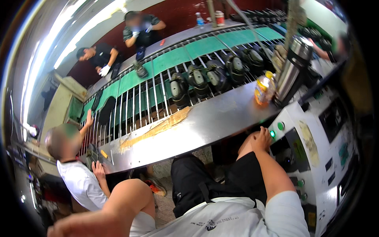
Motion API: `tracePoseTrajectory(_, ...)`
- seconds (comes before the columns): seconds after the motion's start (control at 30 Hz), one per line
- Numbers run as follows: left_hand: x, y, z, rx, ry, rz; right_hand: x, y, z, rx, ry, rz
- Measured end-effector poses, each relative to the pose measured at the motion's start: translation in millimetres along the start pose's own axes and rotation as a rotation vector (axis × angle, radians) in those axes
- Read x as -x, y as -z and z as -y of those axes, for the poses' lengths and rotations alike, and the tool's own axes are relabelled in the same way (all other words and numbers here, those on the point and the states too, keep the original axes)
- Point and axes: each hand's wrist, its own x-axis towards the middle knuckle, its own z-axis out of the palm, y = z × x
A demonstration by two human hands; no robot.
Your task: The person takes a shoe from a conveyor belt, places it inside a pressing machine, and presses buttons. They remove the shoe and place it back on the conveyor belt, repeating this with shoes.
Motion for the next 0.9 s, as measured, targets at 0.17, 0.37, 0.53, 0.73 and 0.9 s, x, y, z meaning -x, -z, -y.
tracePoseTrajectory(0.17, 72.2, 149.4, -5.1, -0.603, 0.533, 0.085, 17.6, -2.1, 45.6, -0.203, 0.583, -0.134)
tracePoseTrajectory(0.37, 200.3, 333.0, -104.6, -1.237, 1.208, -0.504, 48.8, -38.1, 202.3, -0.357, 0.775, 0.149)
tracePoseTrajectory(0.53, 274.9, 432.9, -191.7, -1.333, 1.382, -0.784, 70.1, -106.9, 328.5, -0.298, 1.060, 0.291)
tracePoseTrajectory(0.73, 299.1, 525.9, -180.6, -1.372, 1.285, -0.868, 87.2, -131.8, 467.9, -0.411, 1.350, 0.452)
tracePoseTrajectory(0.9, 299.5, 656.9, -141.0, -1.491, 1.097, -0.845, 122.2, -150.0, 509.6, -0.336, 1.529, 0.532)
